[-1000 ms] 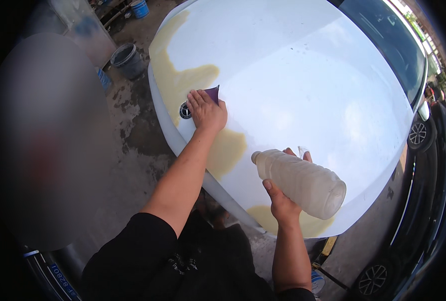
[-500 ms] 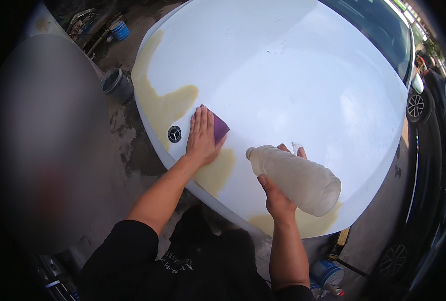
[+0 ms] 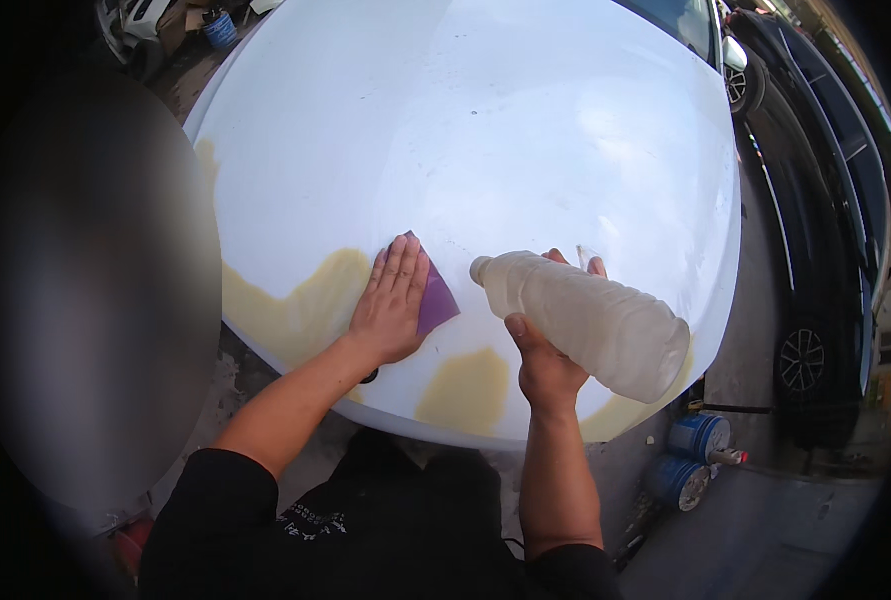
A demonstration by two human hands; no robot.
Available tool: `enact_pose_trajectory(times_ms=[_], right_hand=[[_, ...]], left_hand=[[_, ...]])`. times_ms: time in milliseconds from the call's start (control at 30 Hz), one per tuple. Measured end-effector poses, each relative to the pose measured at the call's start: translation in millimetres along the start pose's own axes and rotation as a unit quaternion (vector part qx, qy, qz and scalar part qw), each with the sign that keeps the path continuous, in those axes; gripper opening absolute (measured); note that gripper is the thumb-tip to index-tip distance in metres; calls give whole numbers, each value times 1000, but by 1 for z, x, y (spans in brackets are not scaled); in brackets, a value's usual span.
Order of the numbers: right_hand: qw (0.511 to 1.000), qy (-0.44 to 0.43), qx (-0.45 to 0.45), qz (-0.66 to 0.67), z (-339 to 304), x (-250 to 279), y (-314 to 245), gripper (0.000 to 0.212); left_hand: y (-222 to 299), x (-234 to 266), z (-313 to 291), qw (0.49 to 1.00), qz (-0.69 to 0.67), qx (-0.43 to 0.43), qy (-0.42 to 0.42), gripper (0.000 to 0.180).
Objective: The person sands the hood of a white car using a purple sanding block and pours liquid from a plastic bottle onto the surface to aid the process. The person moves around the hood, applying the sanding block to various areas while intermittently adding liquid.
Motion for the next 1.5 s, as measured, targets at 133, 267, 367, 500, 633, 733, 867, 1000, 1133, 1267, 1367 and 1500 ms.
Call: enact_pose_trajectory(times_ms=[133, 267, 367, 500, 633, 733, 867, 1000, 1133, 1267, 1367, 1500], right_hand=[[999, 23, 4, -29, -10, -9, -8, 100], [999, 33, 24, -23, -14, -21, -12, 100], [998, 58, 27, -17, -20, -15, -11, 100], [996, 79, 36, -7, -23, -3, -13, 101], [995, 94, 39, -7, -30, 17, -15, 102], [994, 105, 36, 0, -40, 24, -12, 103], [992, 124, 2, 13, -35, 28, -11, 103], [995, 91, 29, 27, -28, 28, -10, 103], [997, 68, 43, -10, -23, 18, -6, 101], [997, 74, 18, 14, -13, 4, 11, 99], [994, 99, 33, 28, 12, -25, 17, 98], [996, 81, 43, 23, 25, -51, 30, 96]], left_hand=[[-21, 11, 28, 999, 1, 5, -39, 84], [-85, 44, 136, 994, 12, 110, -12, 86], [-45, 39, 124, 997, 18, 50, -55, 83], [4, 10, 52, 995, -6, -38, -92, 73], [-83, 45, 112, 985, 32, 160, -48, 93], [-56, 43, 124, 988, 31, 148, -34, 93], [45, 12, 66, 993, 13, 8, -119, 94], [-77, 20, 51, 987, 45, 142, -55, 102], [-175, 59, 106, 959, 36, 279, -41, 97], [-82, 42, 153, 984, 39, 169, -37, 92], [-41, 33, 131, 996, 22, 31, -84, 93], [-163, 44, 106, 989, 38, 122, -72, 95]])
Point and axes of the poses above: each hand's wrist, its own z-axis towards the middle knuckle, its own x-axis out of the back of the hand, y = z × x, the point moved 5 cm from there along z, towards the middle knuckle, and after that the axes turned 4 degrees about x, right-handed, at the moved point
